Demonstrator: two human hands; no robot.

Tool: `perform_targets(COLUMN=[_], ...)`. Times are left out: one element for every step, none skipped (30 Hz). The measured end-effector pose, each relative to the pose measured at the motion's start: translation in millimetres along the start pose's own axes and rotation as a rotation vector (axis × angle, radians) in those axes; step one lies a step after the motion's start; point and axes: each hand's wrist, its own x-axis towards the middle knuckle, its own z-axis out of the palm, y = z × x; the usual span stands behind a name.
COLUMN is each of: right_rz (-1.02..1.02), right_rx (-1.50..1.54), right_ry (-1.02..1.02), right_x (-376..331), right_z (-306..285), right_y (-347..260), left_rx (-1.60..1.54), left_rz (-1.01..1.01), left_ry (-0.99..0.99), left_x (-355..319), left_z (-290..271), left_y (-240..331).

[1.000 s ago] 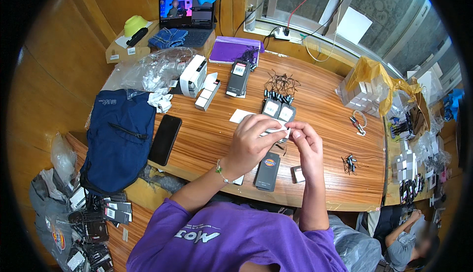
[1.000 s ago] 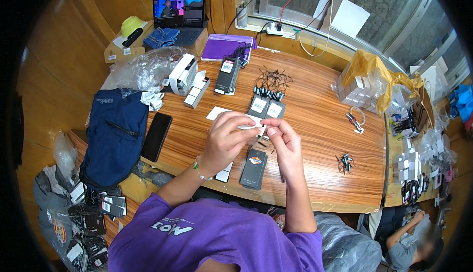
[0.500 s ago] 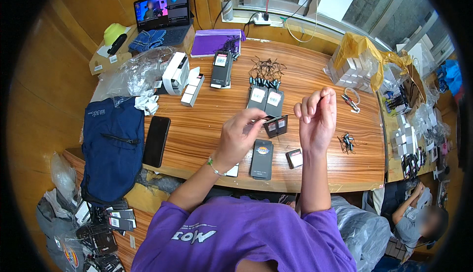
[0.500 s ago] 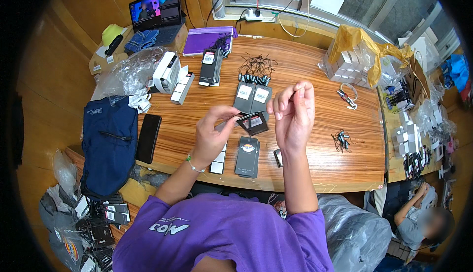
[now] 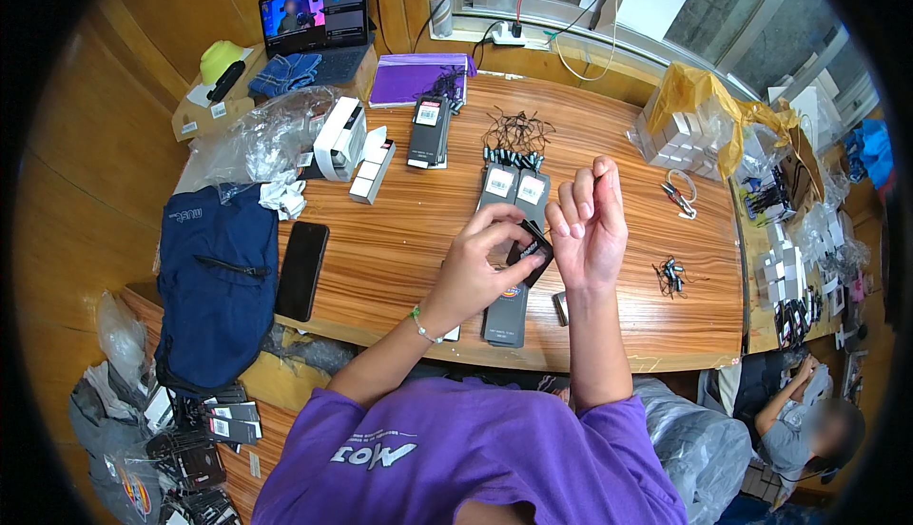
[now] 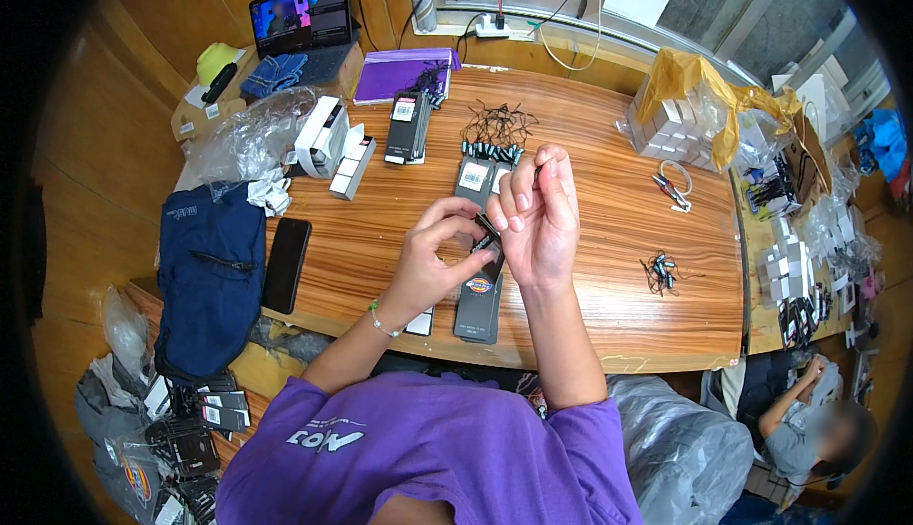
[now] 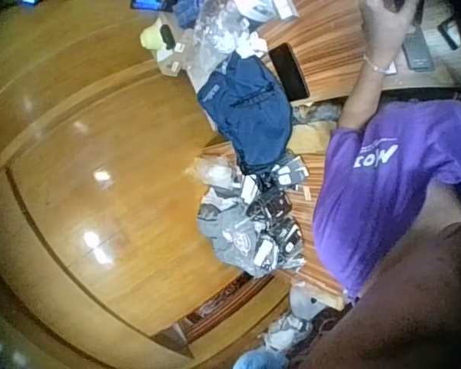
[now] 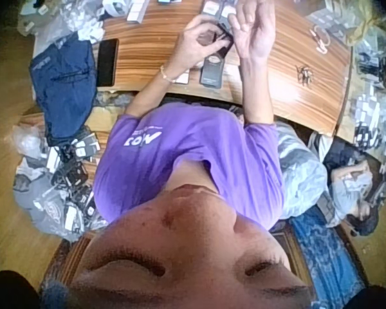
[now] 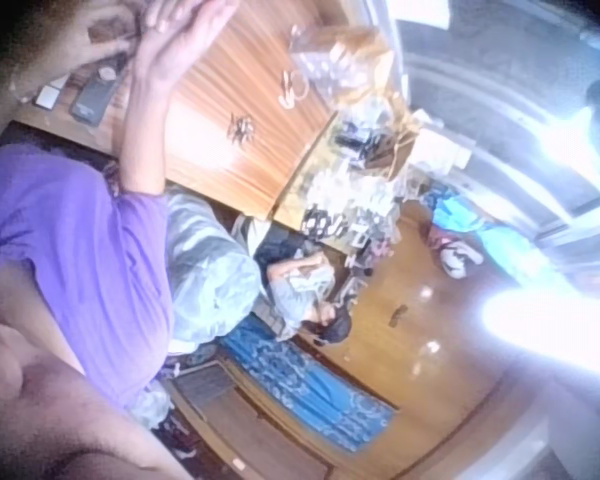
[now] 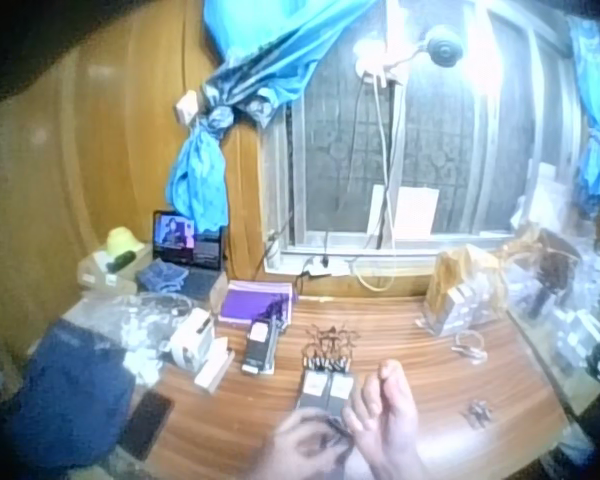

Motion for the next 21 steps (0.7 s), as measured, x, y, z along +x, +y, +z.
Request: perform_targets(right_rz=[-0.015,-0.032,-0.049,-0.036,-0.025,-0.014,0.038,0.072,0.107,0.141,0.18,0.175,0.145,0.117,0.106,0.095,0.085,0.063,0.04,0.02,0.019], right_rx=[-0.043,-0.085,-0.127,-0.226,-0.325,-0.423,-0.473,-0.607,-0.742,-0.877,-0.915,-0.944,-1.048,-1.154,-1.182,-1.21,-1.238,-1.293,-1.348,-1.4,-1.414], right_ry=[0.02,0.039,0.058,0.033,0.007,-0.02,-0.014,0.001,0.016,0.031,0.046,0.021,-0.014,-0.049,-0.05,-0.051,-0.052,-0.081,-0.111,-0.146,-0.16], right_x=[-0.5,-1.1,-2.1,-3.6,-5.7,-8.0,-11.4,-14.2,-16.5,-18.5,-20.7,-21.6,-22.4,-23.0,-23.1,-22.7,-22.1,-21.2,-20.3,-19.1,-18.3], right_z=[2.0,5.3,7.0,4.8,-0.2,-3.8,-4.8,-1.6,4.6,10.6,15.9,18.5,18.4,18.1,20.9,24.8,27.5,27.4,26.5,26.0,26.3], right_y=[-0.6,-2.6,-4.2,-6.3,-9.8,-12.8,-14.3,-14.1,-14.0,-12.9,-8.9,-4.7,-1.0,3.1,6.5,9.6,12.4,14.6,16.4,19.6,23.3], left_rx=[0.024,0.048,0.071,0.094,0.116,0.095,0.074,0.053,0.031,0.002,-0.029,-0.06,-0.057,-0.058,-0.058,-0.047,-0.037,-0.028,-0.022,-0.015,-0.007], left_rz=[0.031,0.062,0.071,0.08,0.09,0.089,0.088,0.084,0.102,0.07,0.039,0.008,0.014,0.017,0.02,0.011,0.002,-0.007,0.003,0.012,0.021], left_ry=[0.029,0.057,0.079,0.102,0.123,0.131,0.138,0.149,0.159,0.157,0.152,0.148,0.141,0.134,0.128,0.112,0.096,0.08,0.078,0.08,0.083], left_x=[0.2,1.1,1.4,1.7,2.4,3.5,4.7,4.9,5.1,4.9,5.4,5.7,5.9,6.0,6.1,6.5,6.9,6.9,6.4,4.8,3.6], left_z=[0.6,0.8,-0.8,-4.4,-7.4,-10.2,-13.2,-16.0,-19.1,-22.3,-25.2,-28.0,-30.4,-33.1,-36.1,-40.0,-44.4,-48.1,-51.0,-55.1,-59.3], left_y=[-3.9,-5.3,-4.1,-1.2,1.0,2.9,4.5,4.4,2.7,3.5,6.9,9.1,9.3,8.2,7.5,8.9,11.8,12.7,11.6,10.0,8.6])
